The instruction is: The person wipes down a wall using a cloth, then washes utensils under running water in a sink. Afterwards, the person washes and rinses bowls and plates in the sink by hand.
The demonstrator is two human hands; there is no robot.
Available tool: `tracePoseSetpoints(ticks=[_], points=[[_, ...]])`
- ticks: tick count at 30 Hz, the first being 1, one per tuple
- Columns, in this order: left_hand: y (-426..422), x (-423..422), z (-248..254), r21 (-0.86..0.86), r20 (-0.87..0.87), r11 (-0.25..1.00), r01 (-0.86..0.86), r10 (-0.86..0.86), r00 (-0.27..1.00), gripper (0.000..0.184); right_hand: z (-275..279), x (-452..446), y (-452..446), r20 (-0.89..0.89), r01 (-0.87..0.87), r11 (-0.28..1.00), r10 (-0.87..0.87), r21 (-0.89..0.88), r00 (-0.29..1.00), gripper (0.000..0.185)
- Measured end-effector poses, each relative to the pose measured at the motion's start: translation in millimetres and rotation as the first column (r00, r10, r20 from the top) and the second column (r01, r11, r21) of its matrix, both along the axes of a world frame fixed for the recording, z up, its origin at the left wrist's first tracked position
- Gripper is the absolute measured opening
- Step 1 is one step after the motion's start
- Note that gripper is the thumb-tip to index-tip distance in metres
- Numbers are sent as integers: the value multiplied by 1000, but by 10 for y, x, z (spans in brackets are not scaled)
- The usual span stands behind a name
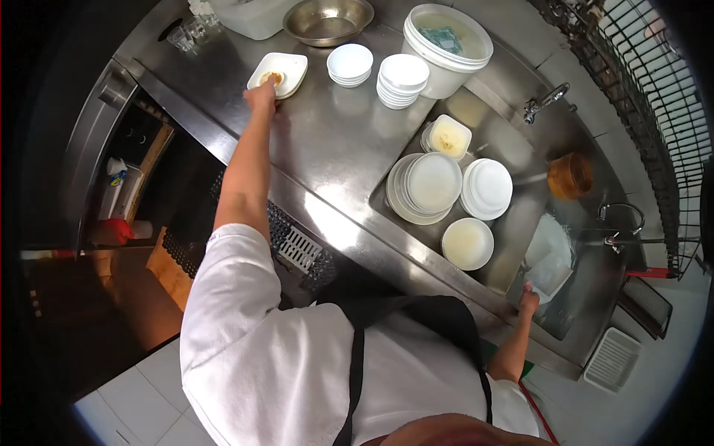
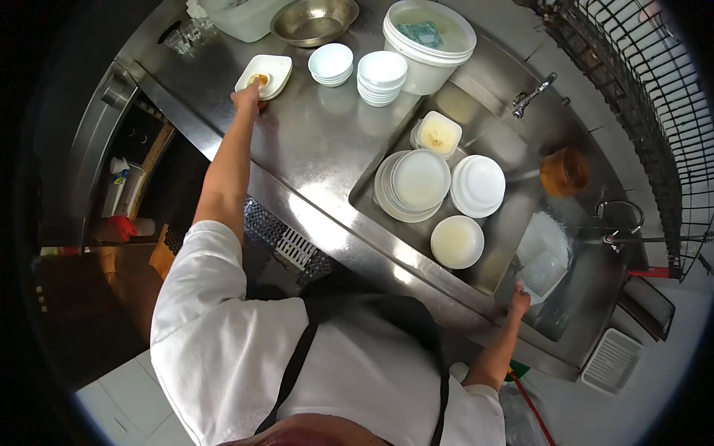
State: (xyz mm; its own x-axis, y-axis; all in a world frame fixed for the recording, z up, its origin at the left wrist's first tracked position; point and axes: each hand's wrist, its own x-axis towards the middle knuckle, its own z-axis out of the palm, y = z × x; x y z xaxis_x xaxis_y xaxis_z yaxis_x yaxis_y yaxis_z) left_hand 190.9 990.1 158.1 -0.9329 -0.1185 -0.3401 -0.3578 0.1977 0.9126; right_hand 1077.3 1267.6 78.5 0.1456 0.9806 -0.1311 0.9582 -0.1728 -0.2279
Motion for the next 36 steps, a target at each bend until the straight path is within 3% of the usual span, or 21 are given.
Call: tracePoseSetpoints(ticks=[1, 2, 4, 7, 10, 12, 14, 18, 19, 20, 21, 22, 23, 24, 26, 29, 30, 31, 32, 33, 36], points=[[30, -47, 30, -133, -28, 990, -42, 38, 999, 71, -5, 40, -14, 40, -13, 1000, 12, 9, 999, 69], [24, -56, 56, -417, -169, 906, -73, 2, 986, 70, 54, 5, -63, 71, -38, 999, 37, 4, 997, 69], [-15, -52, 101, -820, -386, 518, -242, -188, 903, 70, 109, -100, -135, 127, -86, 996, 87, -10, 988, 68], [-73, -236, 95, -907, -348, 411, -92, -609, 713, 66, 119, -193, -176, 134, -49, 997, 57, -61, 989, 75], [87, -374, 364, -948, 93, 137, 288, -747, 658, 59, 128, -277, -149, 74, 73, 983, -61, -166, 995, 87], [154, -285, 431, -974, -21, 159, 163, -776, 631, 45, 302, -439, -220, -18, 161, 978, -165, -135, 986, 90], [181, -686, 92, -943, 132, 17, 332, -898, 420, 38, 253, -339, -144, -85, 252, 964, -260, -86, 962, 88], [168, -814, -198, -987, -49, 120, 107, -858, 512, 37, 21, -53, 14, -276, 370, 929, -351, 17, 895, 76], [-25, -899, -186, -928, -234, 354, 116, -796, 558, 37, 57, -99, 8, -383, 411, 911, -368, 35, 848, 72], [-25, -804, -128, -817, -388, 561, 135, -707, 591, 37, 59, 30, 24, -185, 400, 915, -385, 48, 904, 68], [-29, -601, 34, -728, -432, 674, 123, -591, 681, 35, 48, -1, 162, 12, 354, 934, -355, 51, 935, 65], [-3, -392, 196, -628, -456, 773, 91, -459, 762, 33, 42, 16, 194, 27, 332, 942, -334, 51, 942, 62], [1, -282, 152, -327, -494, 910, 254, -394, 775, 31, 57, 4, 197, 41, 308, 950, -310, 47, 950, 58], [-30, -177, 111, 12, -500, 923, 384, -326, 802, 30, 65, -13, 206, 58, 293, 956, -294, 29, 954, 57], [140, 1149, 806, 199, -395, 785, 586, -483, 781, 28, 226, -143, 217, 92, 252, 968, -250, -13, 964, 55], [417, 2006, 516, 306, -257, 666, 680, -630, 733, 31, 162, -41, 333, -18, 336, 942, -336, -9, 942, 52], [596, 2460, 530, 448, -170, 659, 604, -601, 781, 32, 143, -101, 437, -84, 369, 929, -367, 8, 926, 50], [762, 2718, 378, 546, -127, 607, 578, -622, 773, 33, 113, -124, 490, -384, 424, 906, -388, 9, 838, 47], [981, 3117, 425, 576, -6, 655, 490, -596, 803, 31, 56, -37, 506, -643, 480, 877, -378, -18, 666, 44], [1174, 3385, 376, 584, 30, 598, 550, -693, 721, 27, 34, 55, 505, -837, 530, 845, -338, -69, 430, 41], [1689, 4013, 8, 453, 105, 588, 671, -782, 614, 25, 307, 199, 409, -936, 442, 894, -213, -71, 281, 34]])
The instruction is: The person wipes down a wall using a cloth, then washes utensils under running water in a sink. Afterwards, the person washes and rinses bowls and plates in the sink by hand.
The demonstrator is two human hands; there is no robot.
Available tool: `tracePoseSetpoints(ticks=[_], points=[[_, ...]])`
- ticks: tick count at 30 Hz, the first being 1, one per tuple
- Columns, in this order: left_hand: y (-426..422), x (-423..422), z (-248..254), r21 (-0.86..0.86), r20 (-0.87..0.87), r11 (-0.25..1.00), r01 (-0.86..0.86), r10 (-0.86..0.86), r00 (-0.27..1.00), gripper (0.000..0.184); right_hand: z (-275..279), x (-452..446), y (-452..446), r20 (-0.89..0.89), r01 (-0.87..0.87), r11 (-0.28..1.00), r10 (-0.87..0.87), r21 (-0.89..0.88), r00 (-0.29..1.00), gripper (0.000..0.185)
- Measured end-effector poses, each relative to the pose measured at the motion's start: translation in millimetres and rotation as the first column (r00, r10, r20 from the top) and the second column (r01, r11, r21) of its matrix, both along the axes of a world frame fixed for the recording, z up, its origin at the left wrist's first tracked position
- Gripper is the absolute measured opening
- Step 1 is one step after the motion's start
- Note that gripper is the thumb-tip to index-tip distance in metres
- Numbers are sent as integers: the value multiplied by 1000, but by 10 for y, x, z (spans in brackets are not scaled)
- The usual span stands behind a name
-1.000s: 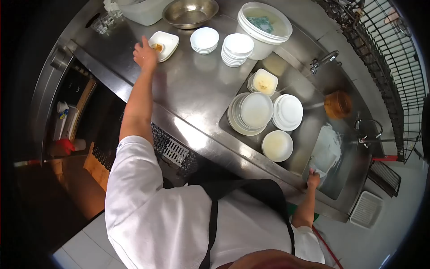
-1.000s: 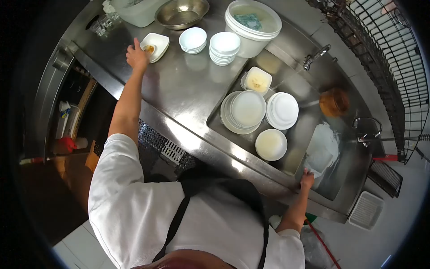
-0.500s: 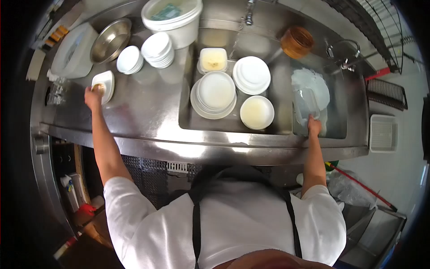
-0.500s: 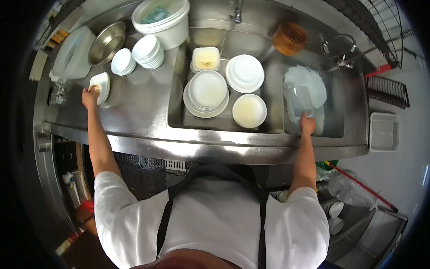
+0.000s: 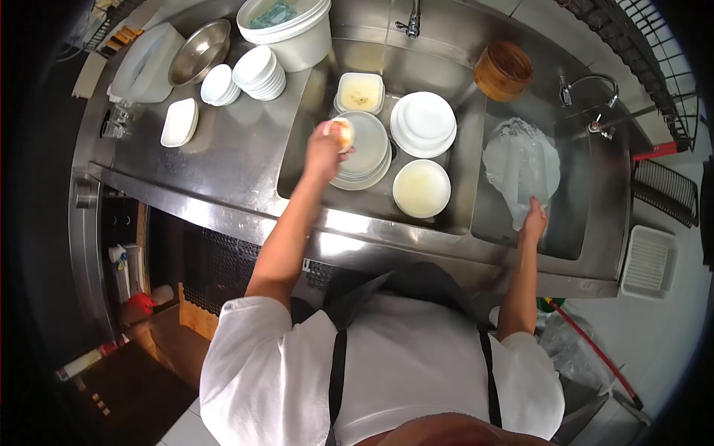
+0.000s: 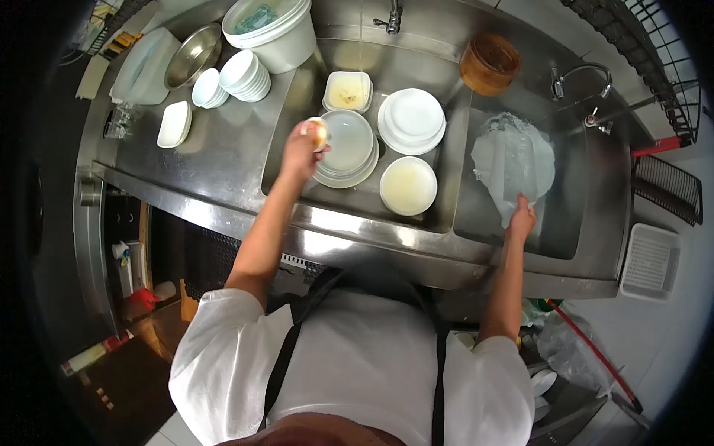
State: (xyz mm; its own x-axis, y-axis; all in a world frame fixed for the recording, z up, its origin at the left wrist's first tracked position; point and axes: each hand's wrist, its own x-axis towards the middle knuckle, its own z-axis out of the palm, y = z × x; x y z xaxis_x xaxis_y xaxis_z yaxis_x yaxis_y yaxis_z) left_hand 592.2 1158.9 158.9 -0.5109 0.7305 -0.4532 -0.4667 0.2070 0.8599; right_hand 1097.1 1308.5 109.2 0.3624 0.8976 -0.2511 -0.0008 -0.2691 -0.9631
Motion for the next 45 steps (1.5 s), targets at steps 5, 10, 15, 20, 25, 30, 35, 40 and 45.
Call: tracePoseSetpoints(ticks=[5, 10, 15, 20, 25, 30, 35, 40, 45], points=[[677, 951, -327, -5, 219, 996, -90, 89, 972, 38, 687, -122, -185, -27, -182, 976, 186, 117, 982, 25], [1101, 1325, -631, -10, 238, 999, 38, -35, 971, 48, 1210, -356, -389, 182, -372, 928, 366, -3, 913, 17], [1402, 1364, -1146, -60, 241, 994, -94, 106, 965, 35, 1198, -700, -527, 219, -506, 858, 513, -89, 830, 19], [1342, 1300, -1369, 86, 134, 985, -147, 135, 982, 31, 1098, -933, -638, 239, -510, 857, 511, -69, 826, 23], [1131, 1145, -1169, -42, 38, 989, -144, 145, 989, 25, 1110, -1067, -693, 322, -525, 849, 515, -61, 795, 24], [977, 1022, -1130, -160, 162, 986, -56, 82, 983, 22, 1085, -1181, -724, 312, -525, 850, 511, -45, 801, 25], [922, 975, -1045, 162, 297, 981, -102, 50, 953, 23, 1126, -1312, -806, 215, -506, 863, 495, -6, 842, 23], [836, 843, -758, 121, 166, 993, 4, -24, 986, 31, 1165, -1323, -858, 274, -543, 839, 530, -32, 802, 22], [836, 675, -898, -2, 210, 997, 78, -76, 975, 39, 1212, -1367, -891, 196, -490, 872, 478, 18, 857, 22]])
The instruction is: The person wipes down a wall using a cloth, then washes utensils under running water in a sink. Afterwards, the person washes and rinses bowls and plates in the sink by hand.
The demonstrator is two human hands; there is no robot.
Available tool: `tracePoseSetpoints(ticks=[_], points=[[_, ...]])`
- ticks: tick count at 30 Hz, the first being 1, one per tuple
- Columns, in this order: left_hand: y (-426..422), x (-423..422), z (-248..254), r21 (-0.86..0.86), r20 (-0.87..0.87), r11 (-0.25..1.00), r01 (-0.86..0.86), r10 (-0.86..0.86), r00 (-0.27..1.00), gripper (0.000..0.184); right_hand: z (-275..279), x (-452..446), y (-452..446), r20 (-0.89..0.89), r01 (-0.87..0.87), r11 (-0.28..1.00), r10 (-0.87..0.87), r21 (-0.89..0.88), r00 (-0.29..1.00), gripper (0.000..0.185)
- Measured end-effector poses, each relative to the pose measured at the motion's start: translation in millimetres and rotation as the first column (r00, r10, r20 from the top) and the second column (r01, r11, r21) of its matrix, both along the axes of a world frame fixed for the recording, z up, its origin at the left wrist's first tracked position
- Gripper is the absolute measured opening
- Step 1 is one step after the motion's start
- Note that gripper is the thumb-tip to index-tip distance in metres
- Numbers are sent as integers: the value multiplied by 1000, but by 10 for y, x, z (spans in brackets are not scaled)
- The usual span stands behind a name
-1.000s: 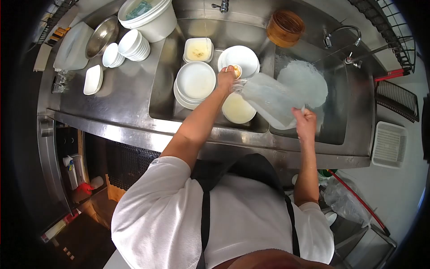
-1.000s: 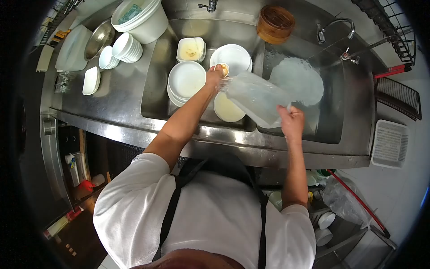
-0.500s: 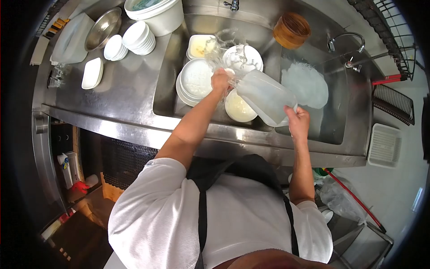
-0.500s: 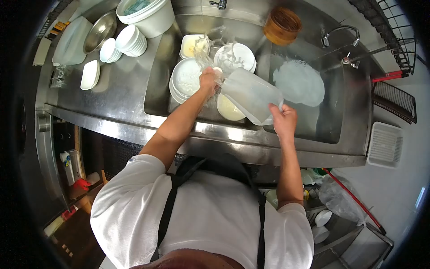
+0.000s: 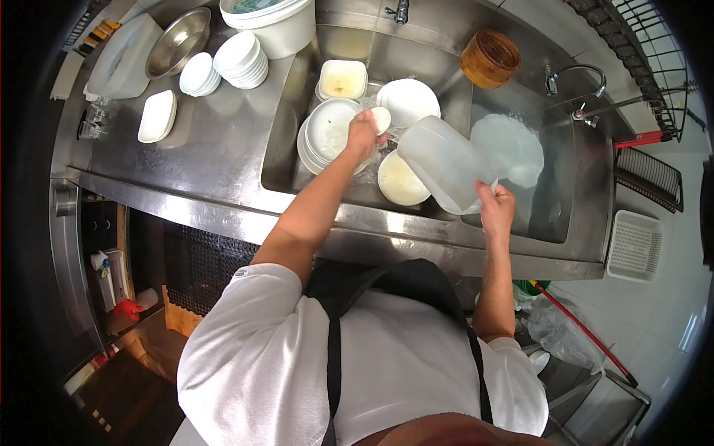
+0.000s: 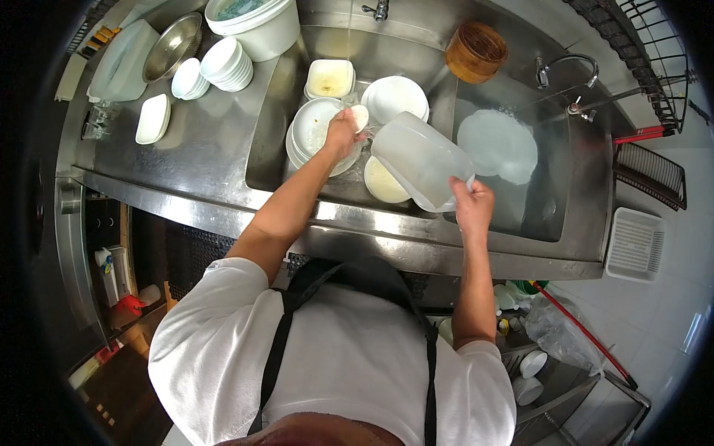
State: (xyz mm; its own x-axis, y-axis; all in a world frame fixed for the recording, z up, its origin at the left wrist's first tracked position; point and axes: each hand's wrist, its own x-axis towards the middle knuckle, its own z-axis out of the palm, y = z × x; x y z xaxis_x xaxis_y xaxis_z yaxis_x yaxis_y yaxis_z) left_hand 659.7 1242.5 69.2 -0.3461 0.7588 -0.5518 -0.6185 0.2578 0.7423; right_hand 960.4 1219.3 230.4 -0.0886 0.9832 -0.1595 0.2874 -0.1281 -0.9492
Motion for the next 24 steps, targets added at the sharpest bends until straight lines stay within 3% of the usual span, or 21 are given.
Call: tracePoseSetpoints(ticks=[3, 6, 9, 12, 15, 18, 21, 24], points=[[10, 37, -55, 176, 39, 984, -2, -5, 999, 35, 1, 18, 2, 11, 4, 1000, -4, 6, 1000, 22], [-81, 123, 147, 214, -42, 976, 34, -25, 999, 33, 43, 13, 0, 73, -11, 1000, 10, 15, 997, 22], [-98, 182, 300, -23, -113, 999, 38, -41, 993, 39, 41, 19, 6, 86, -26, 999, 24, 26, 996, 21], [-124, 91, 212, -47, -77, 986, 158, -162, 984, 37, 27, 35, -6, -1, -8, 1000, 8, 21, 1000, 21], [-147, 254, 469, 10, 71, 992, -127, 126, 990, 34, -7, 92, -6, -55, 7, 1000, -6, 12, 998, 21], [-85, 189, 121, 94, -132, 995, 35, -23, 991, 35, -20, 126, -17, 12, -9, 1000, 8, 27, 1000, 21], [-114, 216, 178, 114, -145, 987, 110, -93, 985, 44, -50, 129, -15, 56, -21, 999, 19, 39, 998, 22], [-92, 153, 55, 9, -78, 989, 146, -145, 986, 49, -9, 82, -32, 55, -22, 999, 20, 46, 998, 23]])
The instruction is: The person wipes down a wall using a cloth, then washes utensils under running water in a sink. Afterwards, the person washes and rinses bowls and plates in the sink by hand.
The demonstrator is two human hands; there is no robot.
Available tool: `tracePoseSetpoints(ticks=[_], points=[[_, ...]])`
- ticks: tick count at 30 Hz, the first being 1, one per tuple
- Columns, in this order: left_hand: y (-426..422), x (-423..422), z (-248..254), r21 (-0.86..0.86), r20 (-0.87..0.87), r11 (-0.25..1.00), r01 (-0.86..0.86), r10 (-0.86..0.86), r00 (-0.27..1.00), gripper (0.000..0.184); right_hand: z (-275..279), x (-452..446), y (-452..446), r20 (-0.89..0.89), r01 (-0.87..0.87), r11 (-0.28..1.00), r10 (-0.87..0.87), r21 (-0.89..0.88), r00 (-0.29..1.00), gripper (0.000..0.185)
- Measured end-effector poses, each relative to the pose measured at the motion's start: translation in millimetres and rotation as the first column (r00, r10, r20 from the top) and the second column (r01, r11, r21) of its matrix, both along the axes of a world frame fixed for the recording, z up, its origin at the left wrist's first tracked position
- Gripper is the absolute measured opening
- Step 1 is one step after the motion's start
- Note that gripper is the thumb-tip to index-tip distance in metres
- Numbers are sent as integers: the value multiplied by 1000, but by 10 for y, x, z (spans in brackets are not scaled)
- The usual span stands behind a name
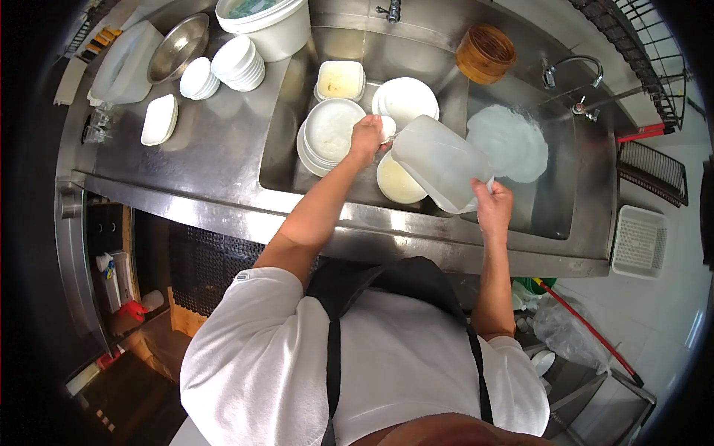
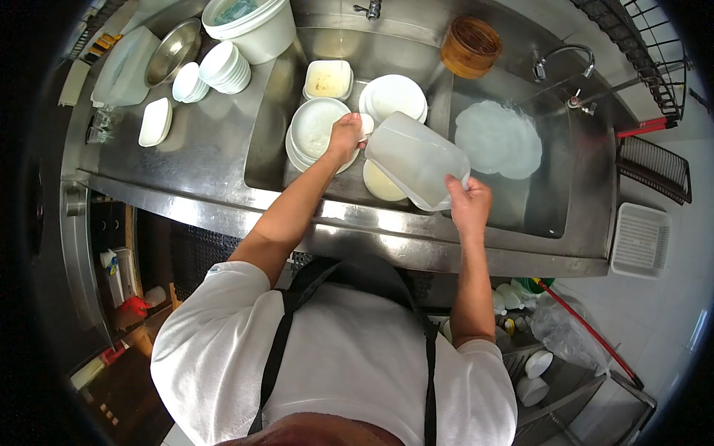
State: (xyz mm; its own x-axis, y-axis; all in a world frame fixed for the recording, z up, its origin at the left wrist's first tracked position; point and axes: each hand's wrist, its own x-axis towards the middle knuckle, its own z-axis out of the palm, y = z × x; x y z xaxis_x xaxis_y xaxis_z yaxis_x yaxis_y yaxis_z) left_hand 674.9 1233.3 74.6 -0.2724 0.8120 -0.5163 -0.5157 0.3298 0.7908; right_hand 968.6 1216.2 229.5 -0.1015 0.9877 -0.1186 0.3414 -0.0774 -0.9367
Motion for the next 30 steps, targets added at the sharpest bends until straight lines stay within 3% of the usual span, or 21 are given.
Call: tracePoseSetpoints(ticks=[3, 6, 9, 12, 15, 18, 21, 24, 27, 30], points=[[-12, 166, 219, -128, 22, 982, -139, 143, 989, 51, 15, -4, -11, 23, -7, 1000, 6, 7, 1000, 24], [-63, 263, 300, -62, -144, 995, -84, 74, 987, 45, 62, -21, -30, 66, -16, 1000, 14, 23, 998, 26], [-41, 188, 39, -40, -220, 999, -29, 20, 975, 59, 103, -22, -46, 123, -22, 999, 16, 43, 992, 28], [-63, 145, -115, 113, -105, 993, -38, 50, 993, 48, 137, -21, -47, 225, -33, 997, 18, 66, 974, 29], [-114, 184, 175, 63, -86, 998, -19, 25, 996, 44, 110, -38, -69, 240, -51, 995, 29, 86, 970, 29], [-87, 201, 75, 20, -79, 994, -105, 106, 991, 31, 114, -83, -80, 208, -47, 995, 29, 82, 978, 29], [-136, 176, 296, -115, -310, 990, -83, 43, 950, 15, 146, -124, -103, 162, -32, 999, 25, 40, 986, 27], [-141, 148, 243, -203, -86, 972, -123, 107, 990, 24, 84, -106, -119, 59, -20, 1000, 18, 19, 998, 25], [-225, 67, 323, -120, 41, 992, -46, 51, 998, 33, 59, -85, -139, 19, -15, 1000, 14, 11, 1000, 24], [-155, 83, -60, 13, -226, 997, -70, 71, 972, 43, 54, -67, -147, 31, -8, 1000, 7, 15, 999, 24]])
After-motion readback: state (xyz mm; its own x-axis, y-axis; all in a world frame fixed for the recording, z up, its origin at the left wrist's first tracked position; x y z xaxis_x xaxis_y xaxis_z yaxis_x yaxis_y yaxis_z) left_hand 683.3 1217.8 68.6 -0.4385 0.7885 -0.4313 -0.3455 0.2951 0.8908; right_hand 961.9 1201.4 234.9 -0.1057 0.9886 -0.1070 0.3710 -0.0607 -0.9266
